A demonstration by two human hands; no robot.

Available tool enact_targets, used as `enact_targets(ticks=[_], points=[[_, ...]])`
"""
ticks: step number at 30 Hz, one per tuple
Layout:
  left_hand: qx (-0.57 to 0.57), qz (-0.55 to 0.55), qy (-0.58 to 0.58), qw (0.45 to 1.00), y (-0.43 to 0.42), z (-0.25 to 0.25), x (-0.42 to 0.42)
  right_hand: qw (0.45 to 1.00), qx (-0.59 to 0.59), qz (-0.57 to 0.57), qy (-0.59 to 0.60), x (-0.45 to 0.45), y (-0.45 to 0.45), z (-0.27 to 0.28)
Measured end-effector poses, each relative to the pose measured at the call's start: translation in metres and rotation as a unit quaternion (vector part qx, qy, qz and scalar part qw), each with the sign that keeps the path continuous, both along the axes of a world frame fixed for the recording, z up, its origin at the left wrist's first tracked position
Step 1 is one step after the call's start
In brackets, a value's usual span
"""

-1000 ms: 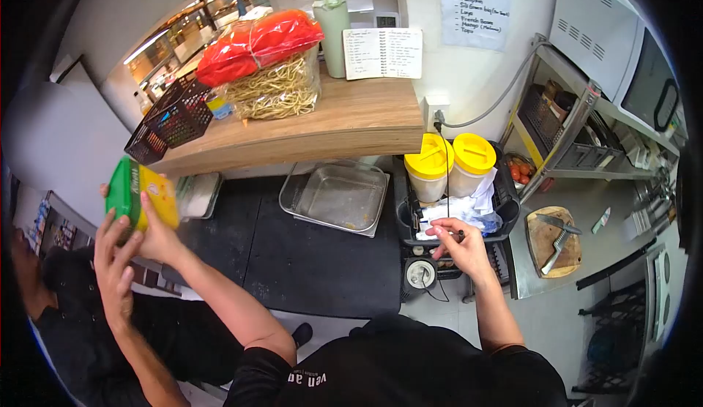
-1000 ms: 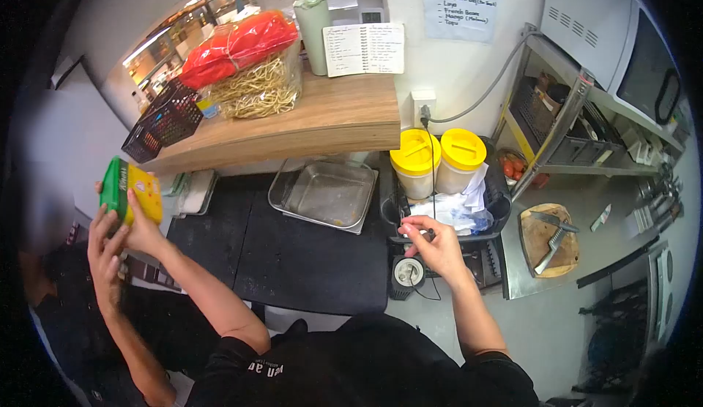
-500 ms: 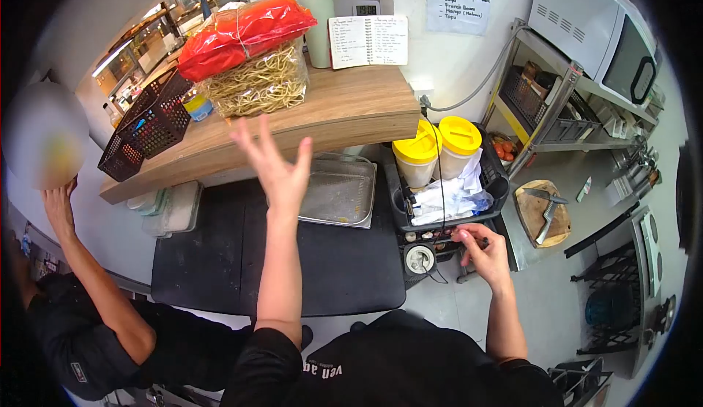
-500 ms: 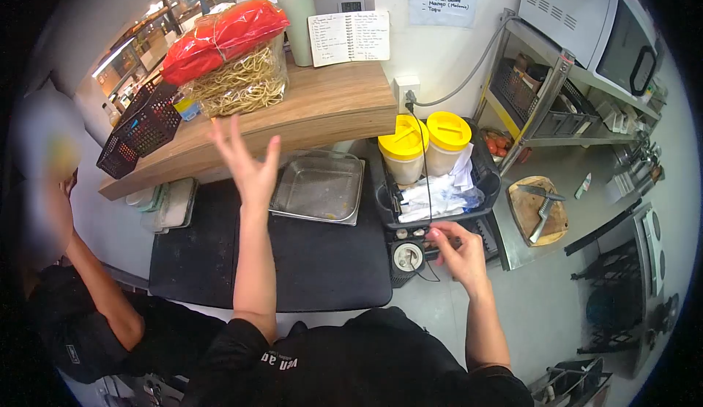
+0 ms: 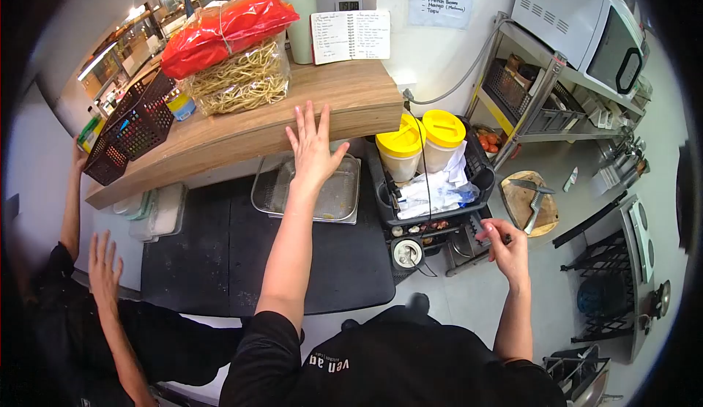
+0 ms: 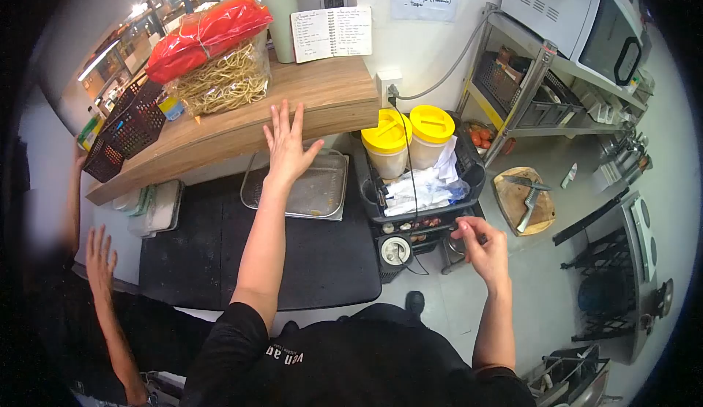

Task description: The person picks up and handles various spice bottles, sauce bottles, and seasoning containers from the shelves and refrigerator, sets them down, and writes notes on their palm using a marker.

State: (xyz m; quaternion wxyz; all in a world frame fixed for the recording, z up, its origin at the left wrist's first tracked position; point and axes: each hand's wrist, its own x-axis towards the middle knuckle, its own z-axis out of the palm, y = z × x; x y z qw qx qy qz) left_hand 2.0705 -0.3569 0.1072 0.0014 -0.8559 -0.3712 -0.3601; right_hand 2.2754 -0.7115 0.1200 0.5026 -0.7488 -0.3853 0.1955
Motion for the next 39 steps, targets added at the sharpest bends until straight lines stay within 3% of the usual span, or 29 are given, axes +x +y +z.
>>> enact_targets(ticks=[3, 7, 9, 19, 23, 25, 28, 30, 32, 34, 36, 39], points=[[-0.003, 0.014, 0.021, 1.000, -0.004, 0.003, -0.002, 1.000, -0.008, -0.004, 0.020, 0.024, 0.007, -0.002], [-0.006, 0.105, 0.093, 0.990, -0.015, 0.006, 0.009, 0.992, 0.030, 0.092, -0.085, 0.072, 0.019, -0.008], [-0.006, 0.148, 0.106, 0.983, -0.018, 0.004, 0.022, 0.993, 0.008, 0.096, -0.066, 0.094, 0.017, 0.001], [0.036, 0.225, 0.025, 0.973, -0.018, -0.006, 0.063, 0.987, -0.050, 0.147, -0.031, 0.206, -0.013, -0.043], [-0.014, 0.275, 0.074, 0.958, -0.022, -0.006, 0.066, 0.985, -0.079, 0.151, -0.020, 0.232, -0.012, -0.039], [-0.022, 0.289, 0.098, 0.952, -0.021, -0.014, 0.064, 0.986, -0.022, 0.167, -0.014, 0.235, -0.006, -0.046], [-0.121, 0.260, 0.062, 0.956, -0.048, -0.015, 0.069, 0.975, -0.029, 0.220, -0.010, 0.238, 0.015, -0.061], [-0.129, 0.254, -0.040, 0.958, -0.087, -0.016, 0.067, 0.960, -0.013, 0.280, -0.023, 0.238, 0.038, -0.071], [-0.116, 0.291, -0.093, 0.945, -0.135, 0.019, 0.043, 0.945, -0.018, 0.326, 0.002, 0.229, 0.058, -0.066], [-0.168, 0.242, -0.406, 0.865, -0.171, 0.045, 0.018, 0.931, -0.006, 0.365, -0.001, 0.217, 0.077, -0.065], [-0.044, 0.303, -0.444, 0.842, -0.195, 0.065, -0.026, 0.917, 0.002, 0.399, -0.023, 0.201, 0.092, -0.060], [-0.069, 0.312, -0.493, 0.809, -0.238, 0.092, -0.087, 0.898, -0.007, 0.440, -0.010, 0.172, 0.109, -0.061]])
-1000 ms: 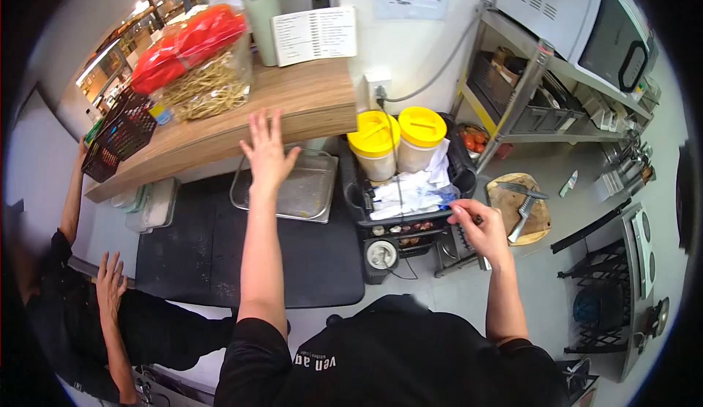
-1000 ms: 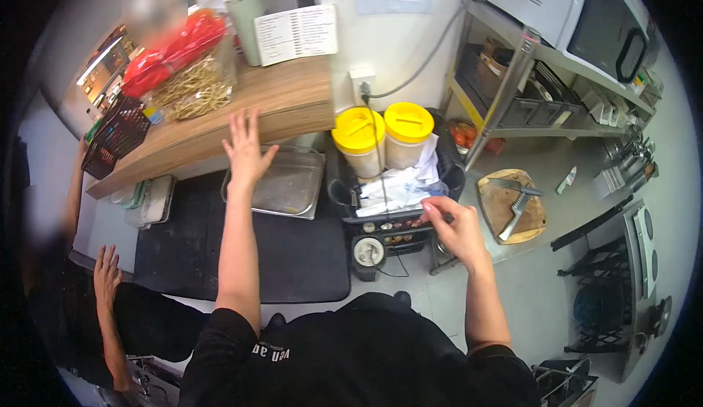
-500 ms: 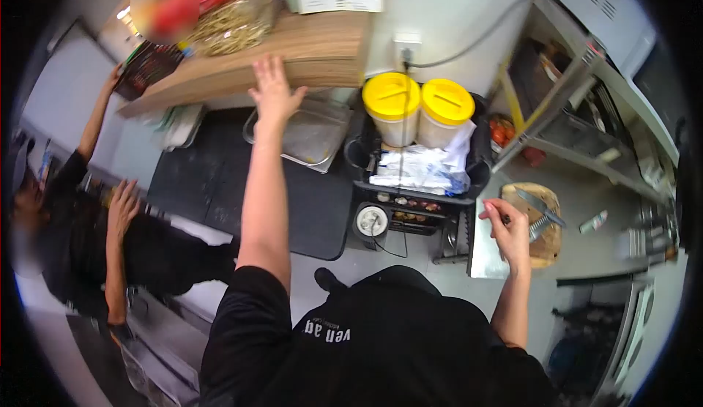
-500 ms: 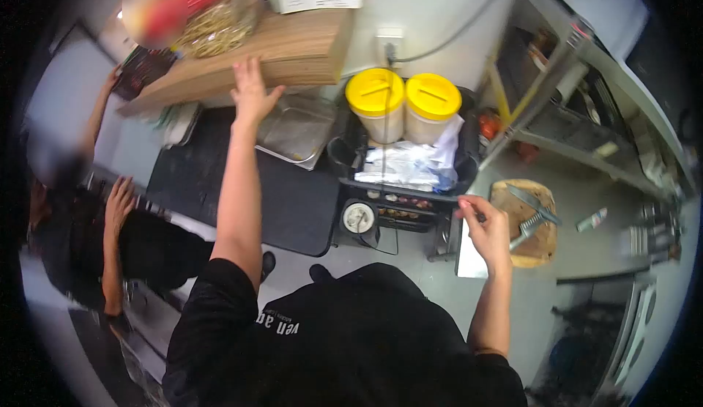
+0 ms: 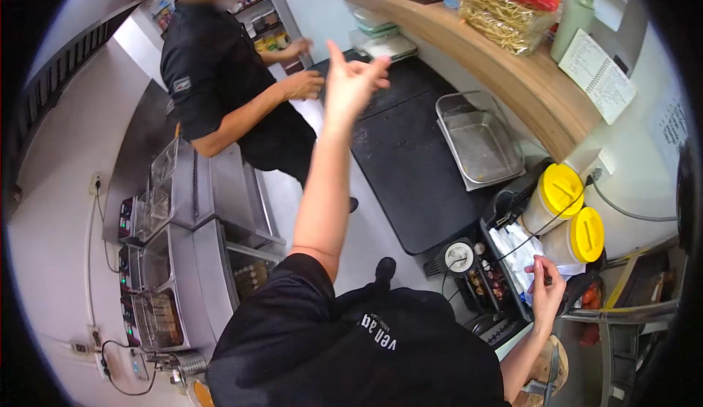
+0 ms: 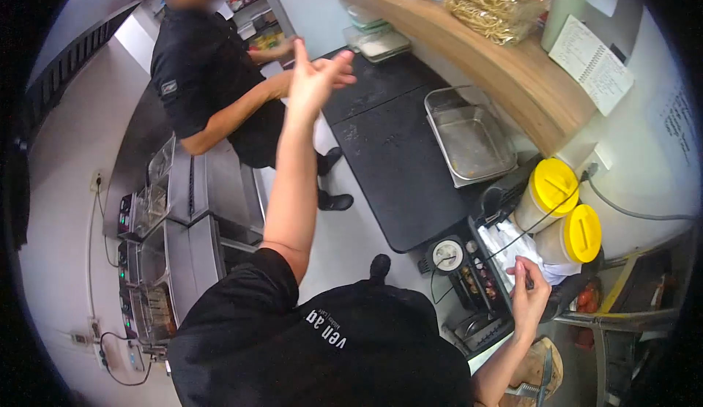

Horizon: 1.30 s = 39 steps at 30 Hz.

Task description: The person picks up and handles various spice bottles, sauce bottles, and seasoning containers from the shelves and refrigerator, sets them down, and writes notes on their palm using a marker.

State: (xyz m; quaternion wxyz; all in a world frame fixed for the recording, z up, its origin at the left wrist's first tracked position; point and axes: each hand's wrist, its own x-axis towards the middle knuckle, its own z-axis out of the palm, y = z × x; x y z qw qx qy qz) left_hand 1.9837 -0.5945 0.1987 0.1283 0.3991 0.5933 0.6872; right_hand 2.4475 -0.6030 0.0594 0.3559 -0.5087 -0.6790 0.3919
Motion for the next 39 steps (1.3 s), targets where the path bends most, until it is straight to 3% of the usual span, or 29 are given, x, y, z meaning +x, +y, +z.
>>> enact_targets(ticks=[9, 14, 16, 18, 19, 22, 23, 24, 26, 31, 33, 36, 39], points=[[-0.123, 0.085, -0.037, 0.988, -0.049, 0.005, -0.196, 0.994, -0.070, 0.085, -0.018, -0.041, 0.013, -0.018], [-0.171, 0.106, -0.021, 0.979, -0.062, 0.018, -0.204, 0.994, -0.066, 0.072, -0.044, -0.051, 0.018, -0.005], [-0.102, 0.030, -0.002, 0.994, -0.057, 0.003, -0.197, 0.994, -0.006, 0.083, -0.070, -0.052, 0.022, -0.012], [-0.092, 0.037, 0.070, 0.993, -0.044, -0.028, -0.151, 0.993, -0.051, 0.086, -0.056, -0.063, 0.020, -0.001], [-0.067, 0.026, 0.071, 0.995, -0.033, -0.057, -0.122, 0.990, -0.107, 0.094, 0.017, -0.068, 0.016, 0.010], [-0.087, -0.182, -0.001, 0.979, -0.017, -0.159, -0.002, 0.949, -0.143, 0.120, 0.256, -0.072, 0.013, 0.009], [-0.143, -0.220, 0.138, 0.955, -0.021, -0.171, 0.040, 0.941, -0.124, 0.104, 0.297, -0.078, 0.013, 0.011], [-0.177, -0.286, 0.039, 0.941, -0.026, -0.173, 0.088, 0.932, -0.104, 0.094, 0.336, -0.082, 0.012, 0.013], [-0.159, -0.373, 0.003, 0.914, -0.022, -0.183, 0.141, 0.923, -0.083, 0.049, 0.373, -0.082, 0.018, 0.019], [-0.181, -0.516, 0.028, 0.837, -0.012, -0.148, 0.187, 0.868, -0.130, -0.092, 0.470, -0.064, 0.027, 0.013], [-0.209, -0.574, 0.020, 0.792, -0.015, -0.147, 0.197, 0.799, -0.168, -0.063, 0.574, -0.051, 0.026, 0.003], [-0.232, -0.617, 0.053, 0.750, -0.021, -0.160, 0.216, 0.740, -0.216, -0.099, 0.630, -0.047, 0.014, 0.011], [-0.245, -0.640, 0.047, 0.726, -0.036, -0.168, 0.233, 0.714, -0.200, -0.089, 0.664, -0.034, 0.007, 0.003]])
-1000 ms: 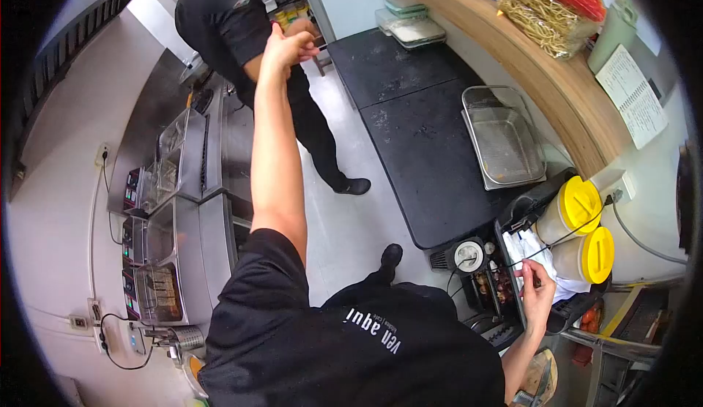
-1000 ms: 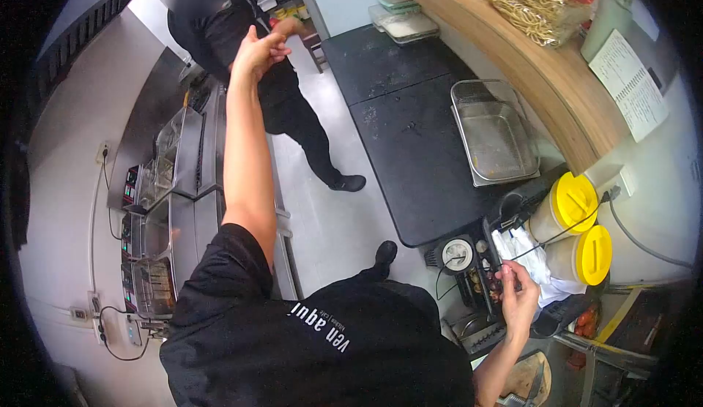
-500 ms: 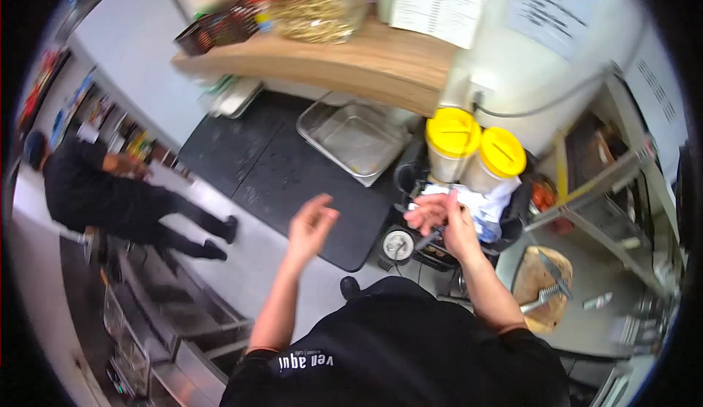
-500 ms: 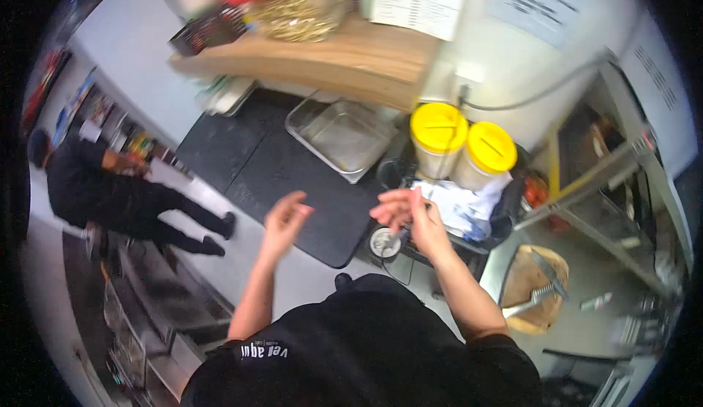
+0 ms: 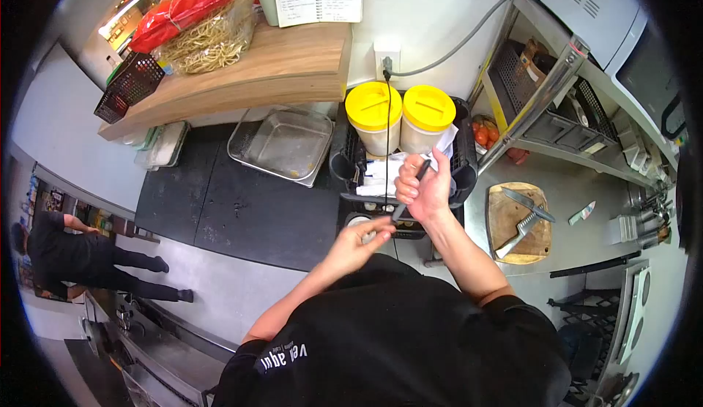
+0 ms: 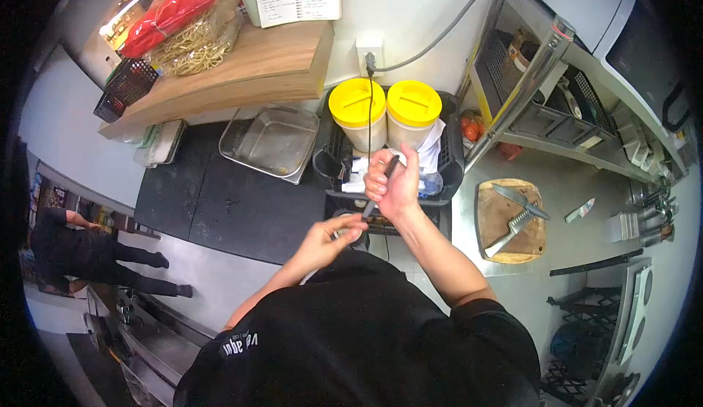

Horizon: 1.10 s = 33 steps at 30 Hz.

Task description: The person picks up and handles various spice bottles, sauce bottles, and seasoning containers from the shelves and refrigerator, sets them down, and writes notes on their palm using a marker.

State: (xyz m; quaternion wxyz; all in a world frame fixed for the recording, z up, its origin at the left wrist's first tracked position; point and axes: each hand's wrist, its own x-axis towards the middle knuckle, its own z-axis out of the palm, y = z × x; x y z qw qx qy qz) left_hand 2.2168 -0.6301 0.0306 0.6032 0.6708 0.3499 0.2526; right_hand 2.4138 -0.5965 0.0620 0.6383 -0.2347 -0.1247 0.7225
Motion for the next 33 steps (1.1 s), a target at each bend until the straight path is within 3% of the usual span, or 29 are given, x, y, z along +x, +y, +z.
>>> enact_targets(ticks=[2, 5, 15, 16, 22, 27, 31, 33], points=[[-0.018, -0.012, -0.024, 0.999, -0.007, -0.005, 0.005, 0.999, -0.009, -0.019, 0.039, 0.007, -0.002, 0.004], [0.029, -0.014, 0.003, 0.999, -0.006, -0.011, 0.000, 0.997, 0.049, -0.031, -0.043, 0.024, -0.006, -0.005], [-0.035, 0.178, -0.035, 0.983, -0.007, -0.033, -0.042, 0.993, 0.043, -0.086, -0.072, 0.055, -0.018, -0.014], [-0.013, 0.187, 0.016, 0.982, -0.008, -0.028, -0.046, 0.993, 0.062, -0.074, -0.070, 0.058, -0.017, -0.017], [-0.054, 0.244, 0.003, 0.968, -0.017, -0.023, -0.058, 0.975, 0.092, -0.032, -0.201, 0.054, -0.006, -0.025], [-0.042, 0.285, 0.016, 0.957, -0.032, -0.033, -0.075, 0.976, 0.083, 0.028, -0.199, 0.026, -0.014, -0.053], [-0.047, 0.319, 0.055, 0.945, -0.046, -0.032, -0.084, 0.974, 0.008, 0.132, -0.183, -0.010, -0.028, -0.082], [-0.049, 0.322, 0.066, 0.943, -0.052, -0.034, -0.087, 0.938, 0.025, 0.183, -0.293, -0.026, -0.034, -0.088]])
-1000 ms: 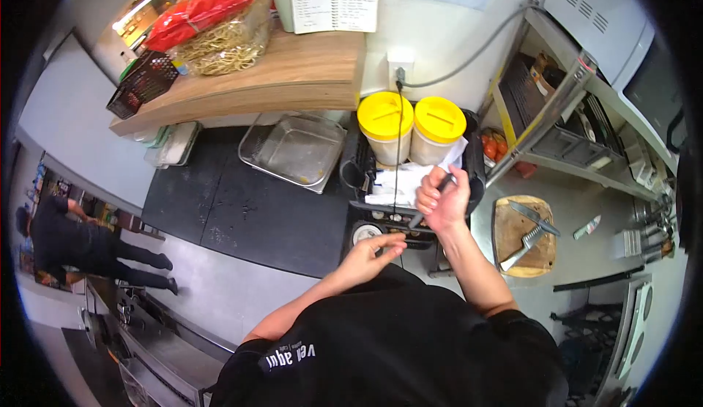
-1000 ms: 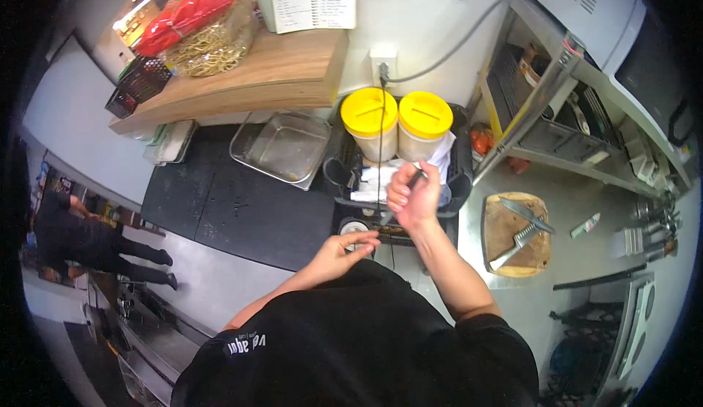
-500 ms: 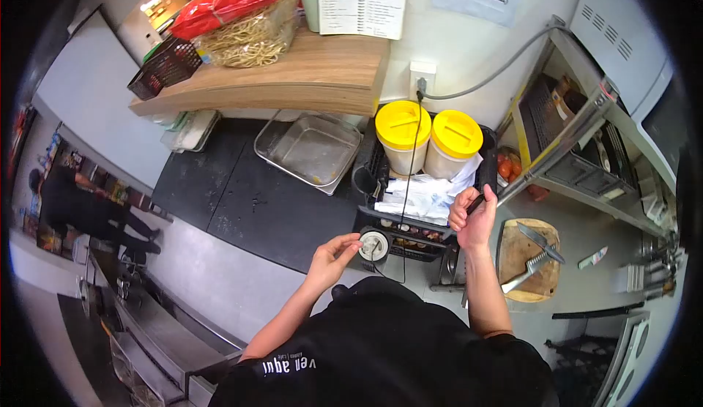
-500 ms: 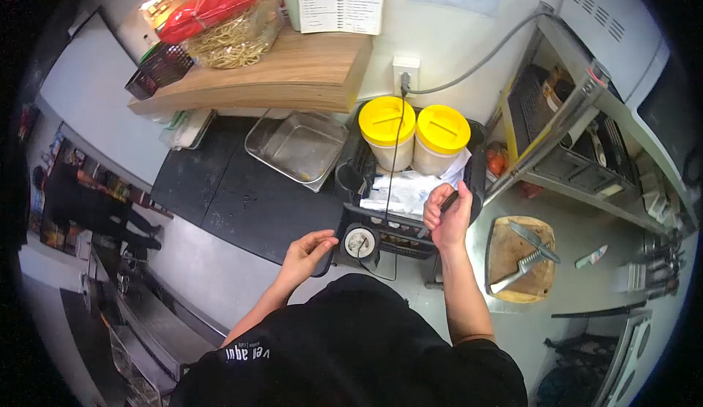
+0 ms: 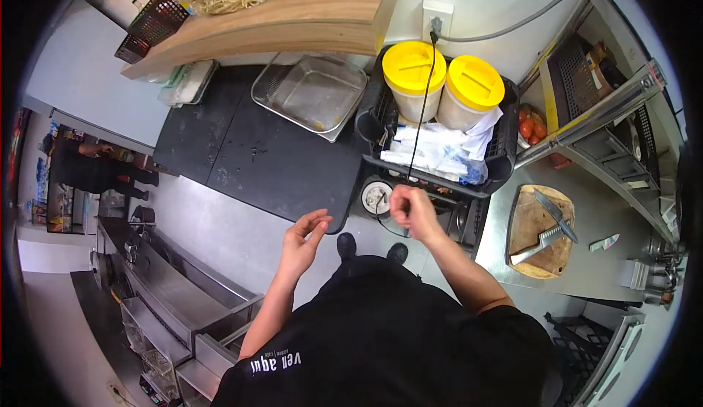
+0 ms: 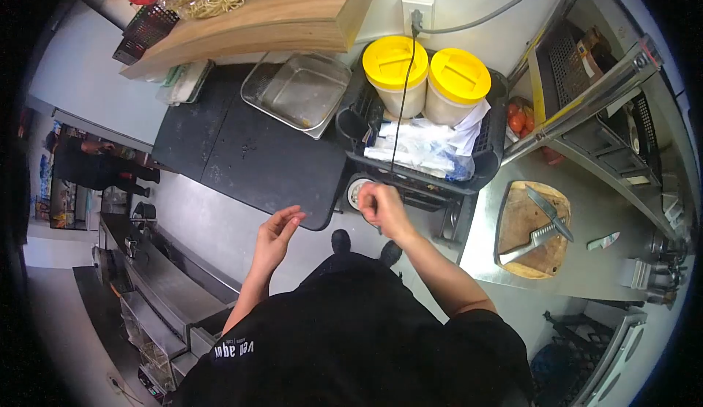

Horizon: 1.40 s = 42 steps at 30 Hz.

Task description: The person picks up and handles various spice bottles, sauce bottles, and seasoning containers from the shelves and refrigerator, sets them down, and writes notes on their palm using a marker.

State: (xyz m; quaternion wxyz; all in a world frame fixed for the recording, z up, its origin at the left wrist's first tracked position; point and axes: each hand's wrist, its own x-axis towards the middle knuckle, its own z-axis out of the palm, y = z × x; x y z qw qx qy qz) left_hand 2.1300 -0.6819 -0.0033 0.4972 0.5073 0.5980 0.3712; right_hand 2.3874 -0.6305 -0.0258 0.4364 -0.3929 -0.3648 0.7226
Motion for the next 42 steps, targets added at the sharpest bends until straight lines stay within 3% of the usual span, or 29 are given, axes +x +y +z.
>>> enact_targets(ticks=[6, 10, 14, 18, 22, 24, 26, 28, 30, 31, 34, 38, 42], points=[[0.005, 0.003, 0.001, 1.000, -0.013, -0.007, -0.013, 0.999, 0.021, 0.044, 0.013, -0.031, 0.003, 0.015], [0.011, -0.005, -0.026, 1.000, -0.010, -0.006, -0.030, 0.994, 0.067, 0.064, -0.061, -0.037, 0.003, 0.035], [0.031, -0.026, 0.014, 0.999, -0.009, 0.013, -0.065, 0.913, 0.265, 0.036, -0.307, -0.058, -0.006, 0.028], [0.089, 0.018, -0.007, 0.996, -0.023, 0.011, -0.132, 0.898, 0.230, 0.065, -0.370, -0.109, -0.017, 0.012], [0.090, 0.080, -0.012, 0.993, -0.047, 0.013, -0.214, 0.879, 0.199, 0.161, -0.402, -0.197, -0.018, 0.038], [0.114, 0.128, -0.007, 0.985, -0.064, 0.001, -0.261, 0.857, 0.267, 0.184, -0.400, -0.252, -0.014, 0.050], [0.096, 0.164, 0.002, 0.982, -0.079, 0.001, -0.302, 0.856, 0.338, 0.127, -0.369, -0.303, -0.012, 0.055], [0.083, 0.210, -0.002, 0.974, -0.094, 0.004, -0.339, 0.857, 0.352, 0.131, -0.353, -0.352, -0.014, 0.067], [0.064, 0.239, -0.011, 0.969, -0.107, 0.000, -0.366, 0.853, 0.317, 0.206, -0.360, -0.385, -0.018, 0.084], [0.091, 0.270, -0.032, 0.958, -0.112, -0.008, -0.380, 0.800, 0.424, 0.194, -0.377, -0.397, -0.017, 0.084], [0.120, 0.321, -0.050, 0.938, -0.122, -0.013, -0.410, 0.752, 0.409, 0.239, -0.457, -0.417, -0.012, 0.089], [0.141, 0.369, -0.052, 0.917, -0.122, -0.031, -0.431, 0.799, 0.345, 0.200, -0.451, -0.424, -0.005, 0.089], [0.135, 0.359, -0.100, 0.918, -0.102, -0.030, -0.425, 0.777, 0.398, 0.237, -0.426, -0.416, -0.006, 0.099]])
